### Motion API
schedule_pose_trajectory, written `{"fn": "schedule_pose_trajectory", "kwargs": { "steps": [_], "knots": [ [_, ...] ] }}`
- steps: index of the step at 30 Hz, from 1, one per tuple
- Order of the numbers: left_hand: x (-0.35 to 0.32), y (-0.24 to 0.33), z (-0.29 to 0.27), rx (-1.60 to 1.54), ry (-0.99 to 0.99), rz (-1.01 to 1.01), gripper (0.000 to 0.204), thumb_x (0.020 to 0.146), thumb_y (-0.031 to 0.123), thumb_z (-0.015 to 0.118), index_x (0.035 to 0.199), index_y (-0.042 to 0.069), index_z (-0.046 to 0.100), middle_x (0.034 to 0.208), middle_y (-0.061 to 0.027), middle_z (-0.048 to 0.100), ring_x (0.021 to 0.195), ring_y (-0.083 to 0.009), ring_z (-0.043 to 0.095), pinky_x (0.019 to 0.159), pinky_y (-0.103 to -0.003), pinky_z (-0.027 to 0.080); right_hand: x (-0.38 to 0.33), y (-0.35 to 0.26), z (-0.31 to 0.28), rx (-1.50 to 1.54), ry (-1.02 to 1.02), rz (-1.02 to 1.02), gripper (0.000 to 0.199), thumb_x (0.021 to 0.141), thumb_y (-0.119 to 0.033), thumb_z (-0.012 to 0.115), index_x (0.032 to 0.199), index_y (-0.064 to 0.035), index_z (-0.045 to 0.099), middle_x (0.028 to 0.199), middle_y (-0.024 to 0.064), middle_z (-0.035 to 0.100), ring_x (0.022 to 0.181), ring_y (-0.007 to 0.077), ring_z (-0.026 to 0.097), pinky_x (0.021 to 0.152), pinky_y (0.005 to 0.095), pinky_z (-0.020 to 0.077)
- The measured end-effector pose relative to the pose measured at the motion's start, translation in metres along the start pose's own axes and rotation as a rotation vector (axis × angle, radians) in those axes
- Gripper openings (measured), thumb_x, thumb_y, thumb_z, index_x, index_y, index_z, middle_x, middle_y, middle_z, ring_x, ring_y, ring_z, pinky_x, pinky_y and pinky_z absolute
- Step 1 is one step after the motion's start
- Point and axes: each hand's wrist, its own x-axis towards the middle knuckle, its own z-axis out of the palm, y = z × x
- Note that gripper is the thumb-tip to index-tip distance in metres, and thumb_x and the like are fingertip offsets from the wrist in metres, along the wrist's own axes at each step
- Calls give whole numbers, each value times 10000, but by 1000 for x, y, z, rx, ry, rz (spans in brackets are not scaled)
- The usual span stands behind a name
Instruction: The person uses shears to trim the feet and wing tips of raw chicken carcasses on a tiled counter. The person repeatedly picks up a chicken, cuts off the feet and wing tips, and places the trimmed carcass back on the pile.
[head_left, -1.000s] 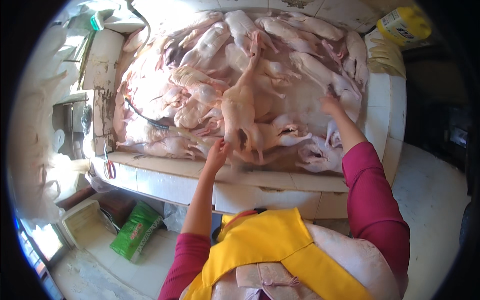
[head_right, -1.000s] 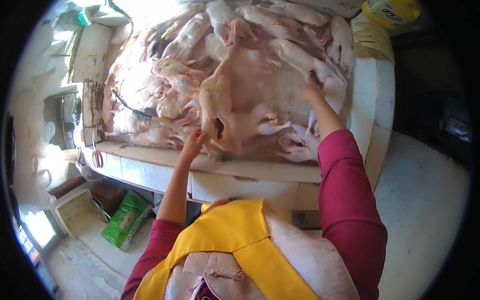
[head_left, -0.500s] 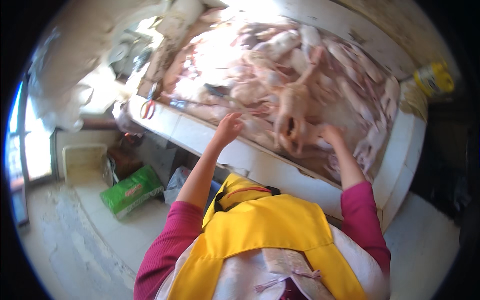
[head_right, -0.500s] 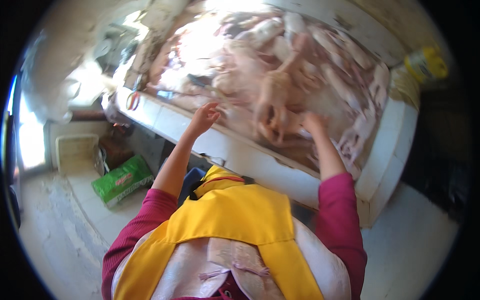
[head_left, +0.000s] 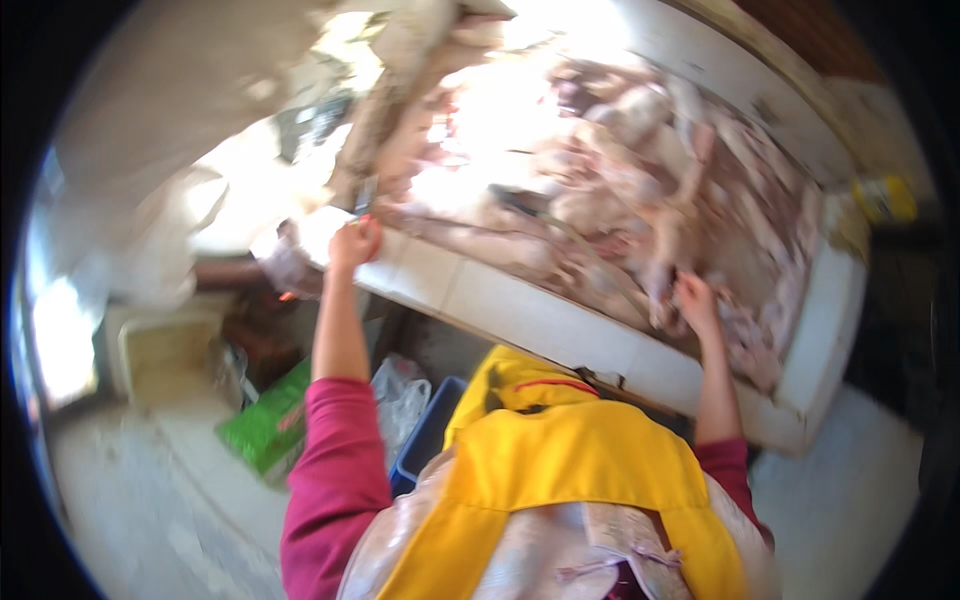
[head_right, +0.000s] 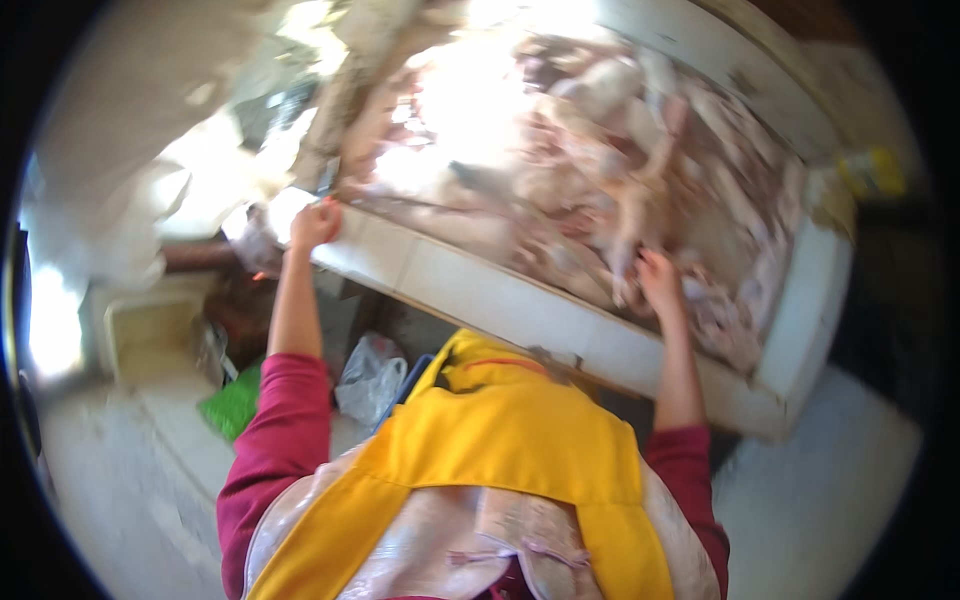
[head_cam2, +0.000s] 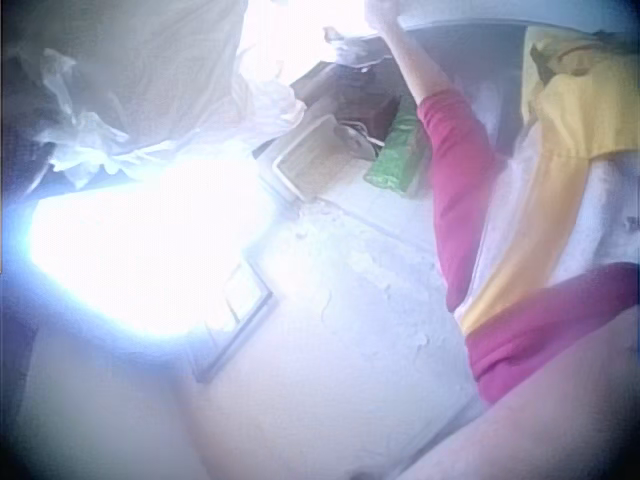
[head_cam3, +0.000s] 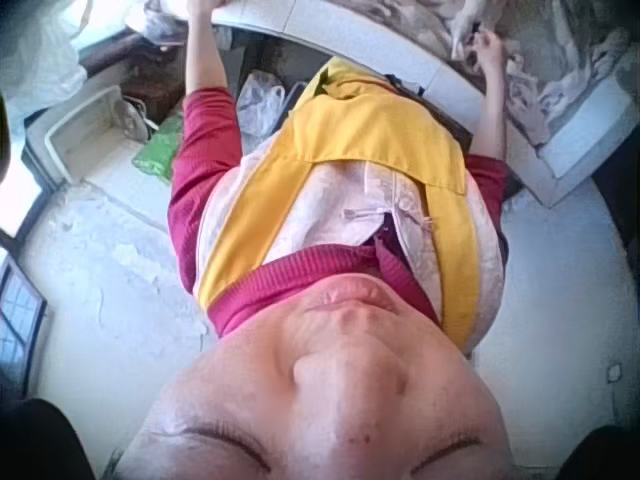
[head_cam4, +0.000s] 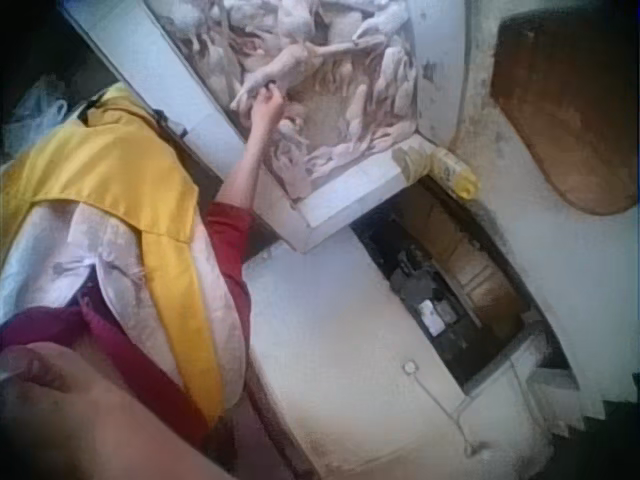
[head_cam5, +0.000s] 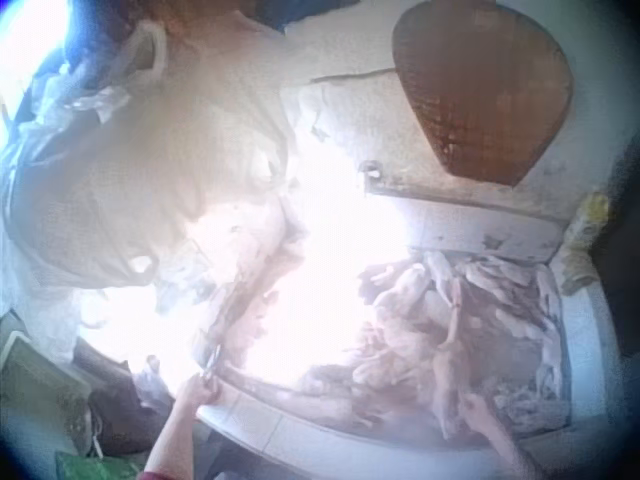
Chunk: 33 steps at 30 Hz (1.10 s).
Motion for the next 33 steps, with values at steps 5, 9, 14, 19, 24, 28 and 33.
{"fn": "schedule_pose_trajectory", "kwargs": {
  "steps": [5, 9, 14, 19, 24, 28, 33],
  "knots": [
    [3, 64, 28, -844, -130, -9, 143, 815, 130, 631, 860, -6, 629, 680, -92, 640, 564, -176, 610, 508, -304, 472, -2, -59, 62, 195, 47, -5, 259, 913, -56, 538, 1153, 19, 598, 924, 126, 675, 809, 164, 656, 753, 285, 532],
    [-71, 224, 52, -1009, -255, 368, 175, 864, 71, 602, 1031, 18, 617, 744, -13, 603, 627, -72, 536, 550, -225, 436, -19, -188, 98, 904, -189, 175, 348, 945, -181, 568, 1249, -14, 539, 954, 75, 657, 812, 129, 632, 699, 268, 522],
    [-144, 339, 15, -1002, -501, 673, 173, 833, 124, 620, 945, -2, 587, 947, -197, 631, 877, -389, 616, 735, -413, 497, -17, -132, 83, 897, 107, 127, 365, 924, -199, 594, 1244, -49, 499, 913, 68, 637, 758, 124, 613, 632, 261, 501],
    [-158, 389, 49, -861, -261, 1020, 189, 811, 72, 598, 980, -12, 594, 1127, -171, 593, 980, -385, 586, 816, -421, 483, -33, -34, -51, 1205, 317, 170, 176, 897, -168, 623, 998, -111, 490, 669, 4, 499, 449, 89, 439, 392, 257, 361],
    [-135, 450, 138, -576, -396, 937, 217, 754, 106, 602, 947, 10, 617, 959, -193, 622, 953, -397, 586, 844, -438, 470, -39, 45, -101, 478, 367, 146, 189, 855, -190, 687, 896, -54, 563, 698, 1, 546, 586, 105, 484, 541, 271, 396],
    [-110, 462, 169, -513, -359, 763, 264, 761, 192, 609, 954, 14, 642, 966, -234, 640, 962, -396, 597, 837, -436, 477, -27, 93, -94, 528, 287, 155, 241, 822, -211, 713, 850, -11, 583, 715, 51, 588, 683, 134, 553, 643, 296, 451],
    [-55, 480, 131, -327, -228, 560, 345, 808, 169, 613, 1103, -10, 607, 1129, -234, 600, 1028, -397, 577, 871, -426, 469, 37, 136, -60, 115, 232, 282, 299, 880, -289, 558, 949, 2, 558, 884, 221, 661, 863, 384, 645, 747, 450, 489]
  ]
}}
